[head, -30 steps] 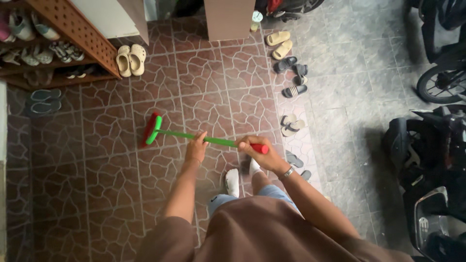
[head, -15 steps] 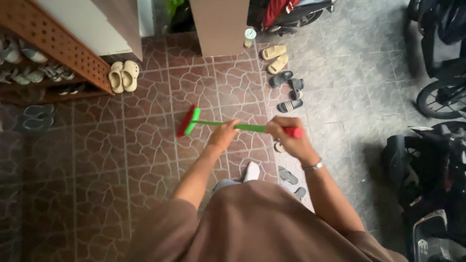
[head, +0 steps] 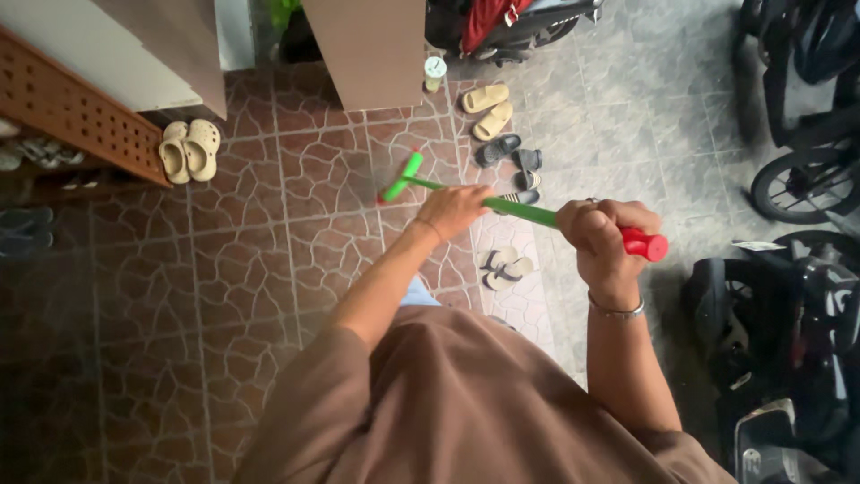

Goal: The person sweeps a brown tiled floor using a green broom, moving around various pairs of shoes and a parked motorcycle.

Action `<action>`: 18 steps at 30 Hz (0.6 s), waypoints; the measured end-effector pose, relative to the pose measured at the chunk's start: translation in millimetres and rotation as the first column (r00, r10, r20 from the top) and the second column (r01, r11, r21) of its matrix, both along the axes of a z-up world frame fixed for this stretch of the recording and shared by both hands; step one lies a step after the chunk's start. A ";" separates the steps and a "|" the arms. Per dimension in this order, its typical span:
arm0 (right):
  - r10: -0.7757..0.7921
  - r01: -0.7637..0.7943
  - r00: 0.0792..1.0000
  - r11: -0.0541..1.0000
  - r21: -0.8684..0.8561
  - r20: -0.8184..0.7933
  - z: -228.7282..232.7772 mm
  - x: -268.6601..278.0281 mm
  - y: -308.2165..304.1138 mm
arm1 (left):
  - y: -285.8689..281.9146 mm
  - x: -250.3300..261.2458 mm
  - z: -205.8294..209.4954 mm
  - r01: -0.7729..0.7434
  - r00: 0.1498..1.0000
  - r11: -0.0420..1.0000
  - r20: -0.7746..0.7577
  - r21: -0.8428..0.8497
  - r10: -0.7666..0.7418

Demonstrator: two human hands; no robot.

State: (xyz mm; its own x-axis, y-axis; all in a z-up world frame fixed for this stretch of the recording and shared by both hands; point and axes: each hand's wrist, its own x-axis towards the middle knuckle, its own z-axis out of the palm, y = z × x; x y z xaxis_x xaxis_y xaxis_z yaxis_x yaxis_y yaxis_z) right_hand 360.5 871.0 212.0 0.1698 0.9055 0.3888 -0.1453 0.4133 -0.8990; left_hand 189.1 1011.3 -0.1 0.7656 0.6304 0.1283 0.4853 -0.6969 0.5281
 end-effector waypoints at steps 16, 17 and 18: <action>-0.217 0.227 0.973 0.845 -0.485 0.077 -114.5 23.1 217.7 | 231.9 -5.4 -167.1 0.055 0.990 0.964 -0.111 -0.261 -0.087; -0.213 0.190 0.977 0.880 -0.436 -0.002 -102.1 32.2 231.9 | 244.9 7.2 -158.6 0.053 0.991 0.949 -0.101 -0.310 -0.088; -0.203 0.162 0.976 0.916 -0.368 -0.075 -88.4 40.8 251.2 | 262.3 23.2 -148.9 0.083 0.983 0.939 -0.127 -0.335 -0.132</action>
